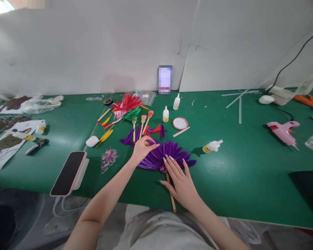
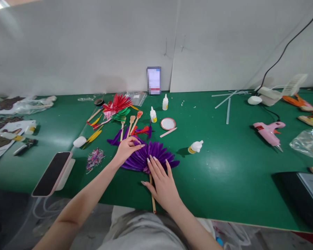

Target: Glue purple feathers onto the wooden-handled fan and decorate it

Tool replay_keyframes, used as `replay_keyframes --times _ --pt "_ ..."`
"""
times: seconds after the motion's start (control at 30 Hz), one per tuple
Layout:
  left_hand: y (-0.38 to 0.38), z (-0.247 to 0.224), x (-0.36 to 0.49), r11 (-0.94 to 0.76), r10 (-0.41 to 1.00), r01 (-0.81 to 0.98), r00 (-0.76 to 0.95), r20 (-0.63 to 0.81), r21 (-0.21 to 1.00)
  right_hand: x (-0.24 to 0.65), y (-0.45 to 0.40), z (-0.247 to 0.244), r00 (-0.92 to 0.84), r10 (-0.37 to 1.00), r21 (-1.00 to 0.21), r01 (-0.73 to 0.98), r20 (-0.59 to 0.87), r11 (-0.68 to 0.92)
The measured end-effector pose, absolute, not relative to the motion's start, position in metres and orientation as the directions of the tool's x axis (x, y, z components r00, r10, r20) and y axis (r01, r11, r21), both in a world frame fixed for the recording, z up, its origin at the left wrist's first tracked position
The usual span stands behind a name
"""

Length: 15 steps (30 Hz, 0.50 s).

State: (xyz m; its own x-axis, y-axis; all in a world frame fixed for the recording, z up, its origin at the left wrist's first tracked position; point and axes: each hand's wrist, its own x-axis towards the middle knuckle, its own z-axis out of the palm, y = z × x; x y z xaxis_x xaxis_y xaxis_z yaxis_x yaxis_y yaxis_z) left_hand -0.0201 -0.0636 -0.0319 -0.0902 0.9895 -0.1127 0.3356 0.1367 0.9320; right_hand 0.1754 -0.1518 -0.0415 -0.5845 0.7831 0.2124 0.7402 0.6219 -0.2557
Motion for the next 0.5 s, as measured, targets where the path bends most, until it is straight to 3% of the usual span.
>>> replay_keyframes --times 0.5 --pt "-0.0668 -0.0317 -0.0157 0.161 0.987 0.357 -0.087 -0.138 0.920 0.1752 -0.1521 -0.0422 -0.580 0.785 -0.268 0.738 0.218 0.619"
